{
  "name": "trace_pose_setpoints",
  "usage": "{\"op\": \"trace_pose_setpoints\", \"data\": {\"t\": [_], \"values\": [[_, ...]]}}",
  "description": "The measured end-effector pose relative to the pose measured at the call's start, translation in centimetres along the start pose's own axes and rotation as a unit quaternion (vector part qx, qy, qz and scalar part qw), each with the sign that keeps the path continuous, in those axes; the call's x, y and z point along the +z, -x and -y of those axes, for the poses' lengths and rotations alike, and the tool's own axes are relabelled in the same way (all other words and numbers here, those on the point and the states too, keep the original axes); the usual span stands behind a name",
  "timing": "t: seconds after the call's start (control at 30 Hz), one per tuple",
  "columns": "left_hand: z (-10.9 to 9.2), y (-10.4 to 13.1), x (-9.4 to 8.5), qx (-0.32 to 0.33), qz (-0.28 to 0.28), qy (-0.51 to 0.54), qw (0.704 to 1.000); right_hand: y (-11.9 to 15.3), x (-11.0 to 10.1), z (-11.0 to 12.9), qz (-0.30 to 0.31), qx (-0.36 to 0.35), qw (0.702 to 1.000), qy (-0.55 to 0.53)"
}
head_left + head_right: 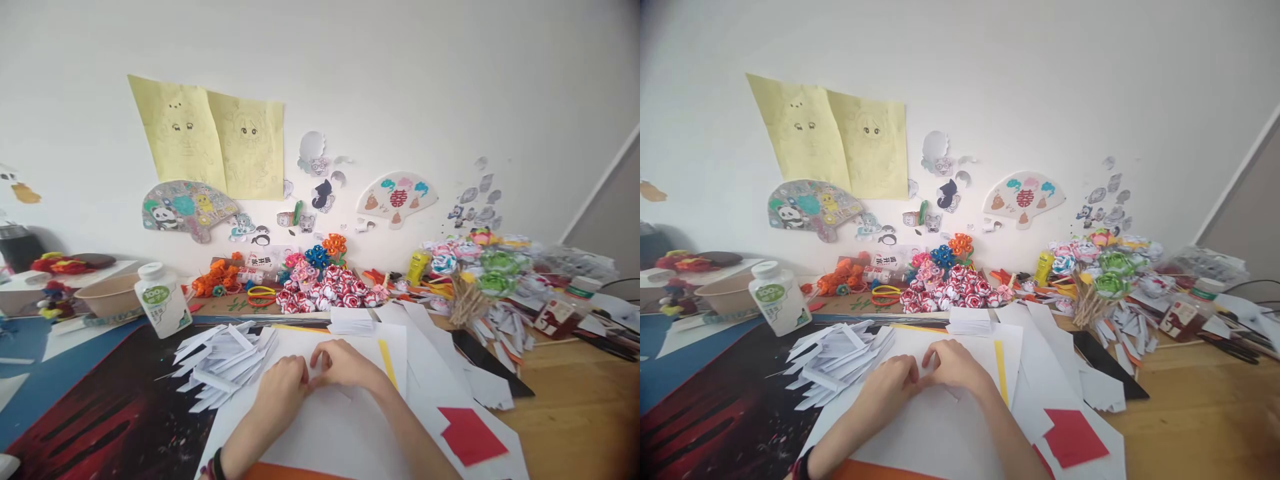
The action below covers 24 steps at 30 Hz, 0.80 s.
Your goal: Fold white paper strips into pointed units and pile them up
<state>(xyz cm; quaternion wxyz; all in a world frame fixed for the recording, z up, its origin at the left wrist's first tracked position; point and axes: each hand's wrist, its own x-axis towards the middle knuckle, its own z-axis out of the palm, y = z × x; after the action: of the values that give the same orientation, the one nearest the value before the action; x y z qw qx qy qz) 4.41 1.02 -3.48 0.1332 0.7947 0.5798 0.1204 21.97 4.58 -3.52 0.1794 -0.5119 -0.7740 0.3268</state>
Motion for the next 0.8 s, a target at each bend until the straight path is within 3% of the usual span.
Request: {"op": "trace_pose_setpoints", "data": {"t": [0.23,0.33,0.43,0.5,0.6,0.7,0.8], "values": [[0.6,-0.4,-0.3,0.002,-0.034,-0.015,0.999,-1.0,1.3,-0.6,-0.002,0.004,0.993,-0.115],[0.7,-0.1,-1.0,-0.015,-0.069,-0.014,0.997,-1.3,1.3,-0.4,-0.050,0.006,0.988,-0.144],[0.6,0.2,-1.6,-0.037,-0.157,-0.017,0.987,-1.4,1.0,0.3,-0.132,0.001,0.976,-0.175],[0.4,0.4,-1.5,-0.031,-0.235,-0.039,0.971,-1.3,0.7,1.0,-0.209,-0.015,0.947,-0.243],[0.3,0.6,-1.2,0.012,-0.331,-0.071,0.941,-0.8,0.4,2.2,-0.251,-0.040,0.895,-0.365],[0.2,0.6,-1.0,0.041,-0.371,-0.092,0.923,-0.2,0.5,3.2,-0.236,-0.043,0.860,-0.451],[0.0,0.6,-1.2,0.026,-0.361,-0.062,0.930,0.1,0.7,3.5,-0.190,-0.042,0.841,-0.505]]}}
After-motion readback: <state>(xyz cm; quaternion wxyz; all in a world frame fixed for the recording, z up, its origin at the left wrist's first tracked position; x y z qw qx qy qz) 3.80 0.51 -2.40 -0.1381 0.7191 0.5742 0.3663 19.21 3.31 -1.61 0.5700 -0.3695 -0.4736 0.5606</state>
